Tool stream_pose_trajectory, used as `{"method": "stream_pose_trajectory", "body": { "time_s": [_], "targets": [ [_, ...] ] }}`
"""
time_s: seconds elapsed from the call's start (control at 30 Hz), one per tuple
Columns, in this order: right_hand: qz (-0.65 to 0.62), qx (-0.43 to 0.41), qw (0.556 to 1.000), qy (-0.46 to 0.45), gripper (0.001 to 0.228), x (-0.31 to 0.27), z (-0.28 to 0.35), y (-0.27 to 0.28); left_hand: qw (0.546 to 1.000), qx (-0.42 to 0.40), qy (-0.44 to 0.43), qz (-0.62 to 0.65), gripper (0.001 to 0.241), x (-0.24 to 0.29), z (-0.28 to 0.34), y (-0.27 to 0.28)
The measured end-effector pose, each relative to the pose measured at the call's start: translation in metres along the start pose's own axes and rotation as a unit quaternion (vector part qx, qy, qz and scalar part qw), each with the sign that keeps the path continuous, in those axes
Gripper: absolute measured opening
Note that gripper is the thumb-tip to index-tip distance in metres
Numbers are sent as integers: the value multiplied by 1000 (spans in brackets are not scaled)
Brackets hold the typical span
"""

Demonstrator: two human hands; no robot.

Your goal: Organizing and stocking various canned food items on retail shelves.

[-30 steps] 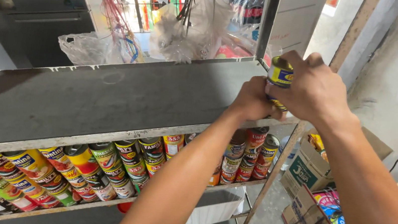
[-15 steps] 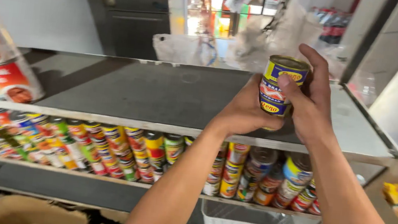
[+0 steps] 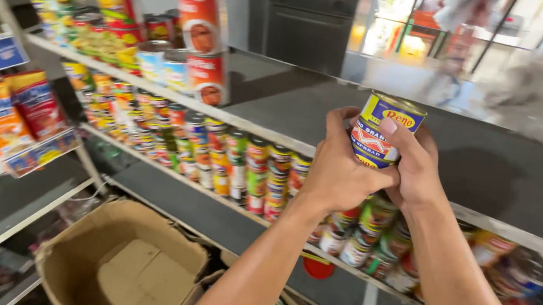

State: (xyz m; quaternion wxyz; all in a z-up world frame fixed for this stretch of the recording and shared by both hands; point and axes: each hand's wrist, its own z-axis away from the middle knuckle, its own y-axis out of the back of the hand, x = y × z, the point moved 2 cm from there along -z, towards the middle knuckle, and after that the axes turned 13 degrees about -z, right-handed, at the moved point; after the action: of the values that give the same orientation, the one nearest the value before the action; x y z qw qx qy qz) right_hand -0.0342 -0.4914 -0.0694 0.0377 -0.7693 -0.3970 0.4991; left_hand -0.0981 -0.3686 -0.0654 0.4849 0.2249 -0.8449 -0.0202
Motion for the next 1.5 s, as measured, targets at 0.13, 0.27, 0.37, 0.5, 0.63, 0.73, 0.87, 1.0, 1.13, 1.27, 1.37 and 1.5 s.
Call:
{"method": "stream_pose_trajectory", "body": {
  "time_s": [0.13, 0.27, 0.37, 0.5, 0.63, 0.73, 0.87, 1.0, 1.13, 1.27, 1.37, 1.5],
  "targets": [
    [-21, -24, 999, -33, 40, 63, -12, -57, 999, 38, 10, -22, 100, -35, 14, 77],
    [-22, -51, 997, -58, 41, 123, -17, -128, 998, 21, 0, 54, 103, -75, 36, 162],
    [-51, -87, 992, -73, 47, 163, -19, -190, 993, 30, -22, 108, 108, -102, 55, 228],
    [-101, -104, 985, -98, 57, 214, -12, -268, 983, 113, 24, 144, 104, -113, 93, 311],
    [-138, -176, 965, -133, 55, 266, -10, -331, 967, 185, 2, 177, 96, -129, 127, 375],
    [-156, -186, 965, -101, 57, 297, -9, -382, 959, 203, -8, 200, 92, -127, 148, 426],
    [-148, -251, 951, -105, 68, 311, -2, -457, 955, 227, -17, 189, 86, -112, 171, 482],
    [-136, -290, 940, -118, 70, 334, 2, -509, 948, 236, -41, 207, 72, -98, 184, 524],
    [-156, -323, 922, -144, 69, 354, 4, -542, 956, 278, -15, 89, 61, -105, 201, 559],
    [-166, -357, 911, -120, 70, 372, 0, -583, 951, 305, -9, 53, 57, -106, 207, 597],
    [-176, -370, 902, -137, 72, 397, -12, -606, 945, 325, 3, 40, 57, -113, 205, 625],
    [-178, -403, 890, -120, 78, 414, -32, -648, 940, 342, -3, 4, 57, -124, 195, 667]
  ]
}}
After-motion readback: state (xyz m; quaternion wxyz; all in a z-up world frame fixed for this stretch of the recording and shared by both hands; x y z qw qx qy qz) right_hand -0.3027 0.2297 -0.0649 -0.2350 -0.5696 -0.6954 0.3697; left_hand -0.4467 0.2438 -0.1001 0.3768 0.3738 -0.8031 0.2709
